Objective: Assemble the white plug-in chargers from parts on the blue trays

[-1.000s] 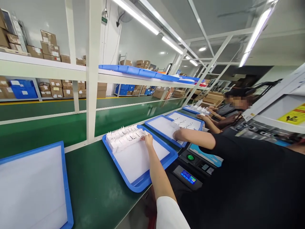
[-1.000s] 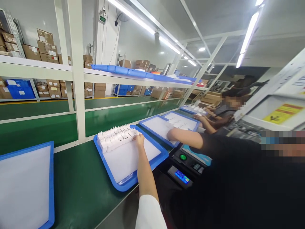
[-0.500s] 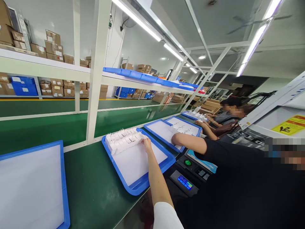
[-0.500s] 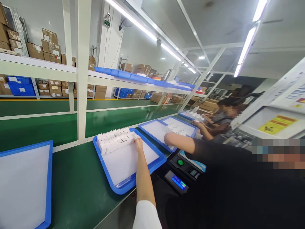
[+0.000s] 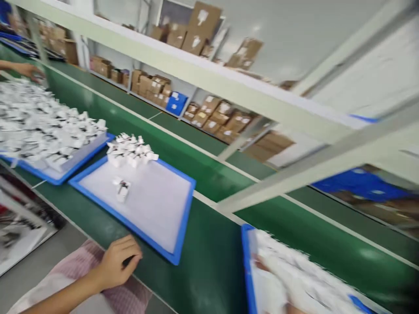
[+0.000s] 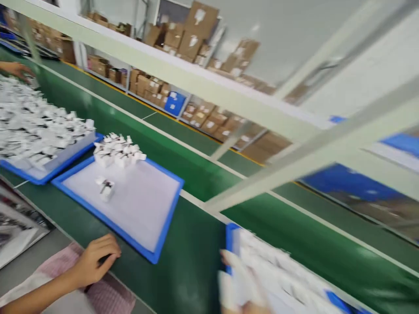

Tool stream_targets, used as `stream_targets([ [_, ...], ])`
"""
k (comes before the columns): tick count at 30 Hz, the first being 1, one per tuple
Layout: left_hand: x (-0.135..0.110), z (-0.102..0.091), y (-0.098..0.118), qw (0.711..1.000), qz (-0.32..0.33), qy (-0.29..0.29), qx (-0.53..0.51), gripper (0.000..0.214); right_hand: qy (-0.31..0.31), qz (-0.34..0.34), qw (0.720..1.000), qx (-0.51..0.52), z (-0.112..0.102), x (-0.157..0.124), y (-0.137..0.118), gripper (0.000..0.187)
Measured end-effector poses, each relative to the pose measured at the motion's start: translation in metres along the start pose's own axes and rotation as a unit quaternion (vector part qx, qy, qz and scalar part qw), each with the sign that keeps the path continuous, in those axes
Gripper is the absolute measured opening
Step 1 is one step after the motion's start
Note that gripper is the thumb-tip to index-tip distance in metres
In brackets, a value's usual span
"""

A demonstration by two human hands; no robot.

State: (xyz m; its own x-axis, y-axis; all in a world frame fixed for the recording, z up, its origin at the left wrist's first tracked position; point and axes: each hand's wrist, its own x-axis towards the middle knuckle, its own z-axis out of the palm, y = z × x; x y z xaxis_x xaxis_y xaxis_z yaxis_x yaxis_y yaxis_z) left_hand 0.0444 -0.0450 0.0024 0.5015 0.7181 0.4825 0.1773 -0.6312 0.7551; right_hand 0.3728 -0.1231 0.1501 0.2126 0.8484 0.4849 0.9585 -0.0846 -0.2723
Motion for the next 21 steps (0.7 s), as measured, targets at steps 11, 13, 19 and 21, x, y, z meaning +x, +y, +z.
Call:
stream_targets([
  [11,-0.011,-0.055,-0.003,0.951,-0.241,0.007,-0.193,0.029,-0.333,-0.018,0.942,0.034,0.187,0.065,-0.219,0.060],
  [13,-0.016,-0.067,-0.006,0.948,-0.254,0.005,-0.191,0.028,-0.306,-0.012,0.952,0.020,0.212,0.072,-0.237,0.058],
  [19,-0.022,-0.100,-0.026,0.946,-0.297,0.065,-0.112,0.019,-0.244,-0.013,0.957,0.156,0.217,0.060,-0.218,0.053],
  [21,-0.016,-0.106,-0.030,0.952,-0.290,0.054,-0.079,0.033,-0.263,-0.030,0.938,0.224,0.195,0.038,-0.199,0.049],
])
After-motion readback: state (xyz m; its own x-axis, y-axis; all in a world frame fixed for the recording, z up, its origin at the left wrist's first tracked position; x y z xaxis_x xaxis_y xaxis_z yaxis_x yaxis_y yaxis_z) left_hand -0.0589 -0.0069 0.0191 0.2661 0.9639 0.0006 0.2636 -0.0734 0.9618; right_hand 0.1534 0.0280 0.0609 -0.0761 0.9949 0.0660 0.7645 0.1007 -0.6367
